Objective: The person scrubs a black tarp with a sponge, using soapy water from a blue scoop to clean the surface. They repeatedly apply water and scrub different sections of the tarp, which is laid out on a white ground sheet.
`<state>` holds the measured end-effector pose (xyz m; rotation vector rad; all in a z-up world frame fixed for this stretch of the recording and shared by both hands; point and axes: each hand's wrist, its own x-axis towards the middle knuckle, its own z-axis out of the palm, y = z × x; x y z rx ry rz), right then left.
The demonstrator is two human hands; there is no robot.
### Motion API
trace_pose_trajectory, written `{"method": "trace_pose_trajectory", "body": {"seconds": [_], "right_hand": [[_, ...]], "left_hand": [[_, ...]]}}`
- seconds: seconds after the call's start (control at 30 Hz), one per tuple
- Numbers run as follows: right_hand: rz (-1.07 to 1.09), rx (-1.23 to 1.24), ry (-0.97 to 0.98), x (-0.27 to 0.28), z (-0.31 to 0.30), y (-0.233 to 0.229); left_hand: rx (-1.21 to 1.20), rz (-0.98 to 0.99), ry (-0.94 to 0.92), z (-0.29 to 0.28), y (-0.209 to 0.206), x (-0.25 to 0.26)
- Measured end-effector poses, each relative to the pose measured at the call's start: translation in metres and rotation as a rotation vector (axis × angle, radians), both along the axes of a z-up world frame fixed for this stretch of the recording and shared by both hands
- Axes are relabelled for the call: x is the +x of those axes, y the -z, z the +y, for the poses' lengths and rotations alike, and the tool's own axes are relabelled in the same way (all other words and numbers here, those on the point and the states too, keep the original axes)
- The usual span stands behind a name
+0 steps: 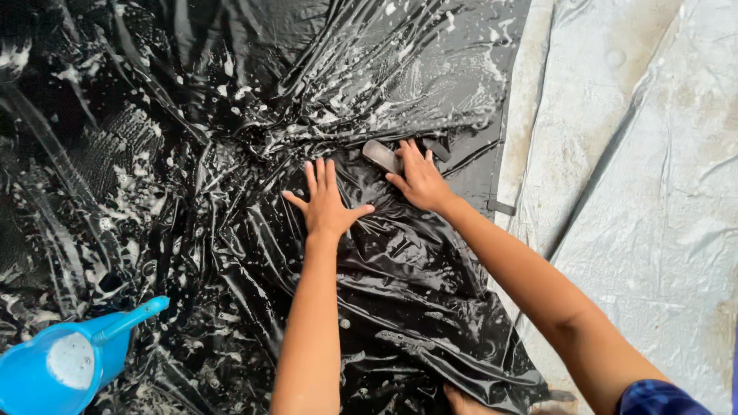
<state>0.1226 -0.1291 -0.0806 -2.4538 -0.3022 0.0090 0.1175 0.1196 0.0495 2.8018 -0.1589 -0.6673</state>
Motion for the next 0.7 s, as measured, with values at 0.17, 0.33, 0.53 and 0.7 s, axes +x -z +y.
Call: {"method": "trace_pose_trajectory", "body": {"seconds": [0.17,0.33,0.53,0.7], "right_hand": [[-0.303,-0.243,0.022,-0.037,-0.013,-0.018],[-0.346,-0.373,0.072,-0.014,-0.066,-0.005],[-0.343,-0.360,0.336,0.003,-0.078,-0.006],[-0.397,-0.116,-0.011,-0.029,-0.052,-0.007]], "left_hand": [[-0.045,-0.358,0.265,-0.041,0.049,-0.031],[-0.217,-0.188,0.447,-0.066,0.073,-0.080],[-0.219,-0.117,0.437,-0.048,0.044,-0.085],[-0.268,-0.043,0.412,-0.041,0.042,-0.096]]}}
